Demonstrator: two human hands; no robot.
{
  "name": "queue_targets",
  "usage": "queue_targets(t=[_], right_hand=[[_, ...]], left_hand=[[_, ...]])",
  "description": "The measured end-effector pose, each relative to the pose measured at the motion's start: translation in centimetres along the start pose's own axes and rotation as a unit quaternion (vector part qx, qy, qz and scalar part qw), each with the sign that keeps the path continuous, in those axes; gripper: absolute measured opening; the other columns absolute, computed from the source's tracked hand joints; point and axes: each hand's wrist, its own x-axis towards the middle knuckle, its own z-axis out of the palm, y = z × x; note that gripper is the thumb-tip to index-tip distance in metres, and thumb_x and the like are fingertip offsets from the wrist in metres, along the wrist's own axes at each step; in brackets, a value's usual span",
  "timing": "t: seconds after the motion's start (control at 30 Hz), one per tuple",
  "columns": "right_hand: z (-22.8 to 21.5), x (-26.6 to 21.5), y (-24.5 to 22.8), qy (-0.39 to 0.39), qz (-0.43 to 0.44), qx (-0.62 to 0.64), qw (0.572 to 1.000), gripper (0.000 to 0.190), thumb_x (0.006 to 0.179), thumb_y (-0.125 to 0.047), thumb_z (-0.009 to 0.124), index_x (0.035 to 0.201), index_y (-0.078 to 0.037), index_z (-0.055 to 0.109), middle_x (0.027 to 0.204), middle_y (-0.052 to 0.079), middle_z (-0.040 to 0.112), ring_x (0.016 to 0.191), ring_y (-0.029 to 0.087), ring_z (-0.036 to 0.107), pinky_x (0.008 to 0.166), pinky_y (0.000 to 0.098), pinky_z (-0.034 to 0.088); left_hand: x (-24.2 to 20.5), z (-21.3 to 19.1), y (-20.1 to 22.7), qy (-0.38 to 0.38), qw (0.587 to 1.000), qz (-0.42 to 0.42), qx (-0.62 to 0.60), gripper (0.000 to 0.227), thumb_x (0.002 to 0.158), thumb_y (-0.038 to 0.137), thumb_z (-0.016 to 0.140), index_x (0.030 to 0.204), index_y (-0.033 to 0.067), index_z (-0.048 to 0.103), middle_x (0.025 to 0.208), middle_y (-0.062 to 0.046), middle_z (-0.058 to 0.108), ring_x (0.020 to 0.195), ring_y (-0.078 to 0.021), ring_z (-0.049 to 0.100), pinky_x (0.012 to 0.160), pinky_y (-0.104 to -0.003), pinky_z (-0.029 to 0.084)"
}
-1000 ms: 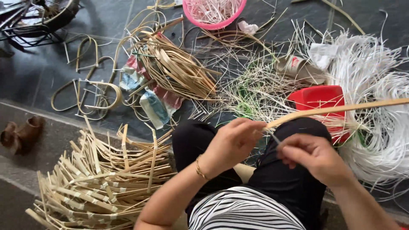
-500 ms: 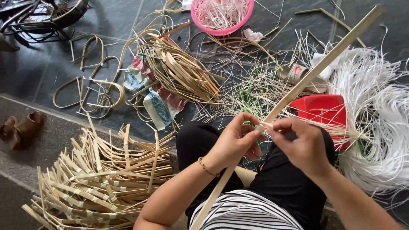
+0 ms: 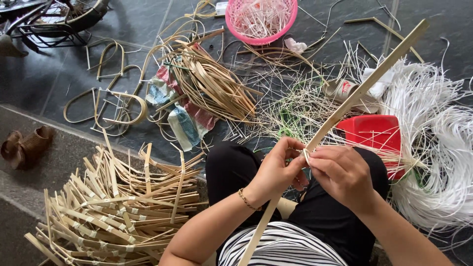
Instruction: Weaving white synthetic strips onto bamboo slats to create furniture components.
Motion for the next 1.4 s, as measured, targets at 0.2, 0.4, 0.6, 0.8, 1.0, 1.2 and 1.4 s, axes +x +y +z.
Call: queue_targets(t=[0.2,0.4,0.6,0.8,1.0,1.2,1.4], right_hand=[[-0.1,0.6,-0.7,-0.017,0.002,-0.045,0.999,0.027,0.075,-0.005,0.082,0.099,-0.006,0.070,0.104,0.007,0.070,0.101,0.027,0.071,0.086,0.0392,0.056],[-0.2,0.8,0.0,-0.048,-0.043,-0.047,0.997,0.025,0.075,-0.006,0.078,0.099,-0.003,0.071,0.108,0.011,0.070,0.100,0.030,0.072,0.084,0.0389,0.059],[0.6,-0.4,1.5,-0.074,0.032,0.013,0.997,0.023,0.079,-0.008,0.078,0.101,-0.003,0.074,0.106,0.011,0.072,0.088,0.027,0.074,0.074,0.0343,0.061],[1.5,-0.9,1.4,-0.020,0.090,0.036,0.995,0.019,0.079,-0.013,0.080,0.096,-0.009,0.072,0.104,0.008,0.074,0.086,0.026,0.076,0.073,0.0329,0.061],[0.8,-1.1,1.7,-0.059,0.084,0.050,0.994,0.013,0.081,-0.011,0.078,0.093,-0.010,0.074,0.106,0.008,0.073,0.078,0.022,0.076,0.067,0.0307,0.060],[0.4,-1.0,1.0,-0.059,0.109,0.047,0.991,0.014,0.079,-0.015,0.081,0.089,-0.009,0.073,0.106,0.008,0.072,0.077,0.024,0.075,0.067,0.0336,0.060],[0.6,-1.9,2.7,-0.074,0.069,0.043,0.994,0.015,0.082,-0.017,0.079,0.094,-0.010,0.072,0.111,0.010,0.068,0.091,0.026,0.072,0.077,0.0357,0.059]], left_hand=[[0.2,0.0,-1.0,0.011,1.000,0.015,0.015,0.020,0.104,0.009,0.056,0.120,0.0019,0.048,0.097,-0.012,0.065,0.065,-0.0134,0.069,0.053,-0.029,0.060],[1.4,-1.2,-3.9,-0.015,0.999,-0.015,-0.040,0.020,0.104,0.007,0.053,0.123,0.0037,0.049,0.097,-0.011,0.063,0.066,-0.0144,0.069,0.054,-0.029,0.060],[1.6,-1.3,-3.4,-0.026,0.998,-0.050,-0.041,0.017,0.104,0.009,0.052,0.120,0.0025,0.047,0.100,-0.014,0.068,0.058,-0.0159,0.068,0.048,-0.029,0.057],[1.7,-1.1,-3.3,-0.013,0.998,-0.068,0.000,0.017,0.103,0.010,0.054,0.117,0.0020,0.050,0.097,-0.012,0.069,0.052,-0.0143,0.066,0.042,-0.026,0.053],[1.4,-1.1,-2.8,-0.018,0.997,-0.078,0.008,0.018,0.103,0.011,0.053,0.117,-0.0002,0.052,0.095,-0.012,0.073,0.050,-0.0103,0.063,0.040,-0.024,0.050],[1.5,-1.2,-4.6,-0.035,0.997,-0.065,-0.020,0.022,0.103,0.010,0.055,0.121,-0.0027,0.054,0.093,-0.015,0.071,0.049,-0.0116,0.063,0.038,-0.025,0.049],[1.3,-0.7,-5.1,-0.015,0.998,-0.047,-0.032,0.025,0.101,0.013,0.059,0.122,-0.0013,0.055,0.094,-0.013,0.073,0.047,-0.0108,0.062,0.038,-0.024,0.048]])
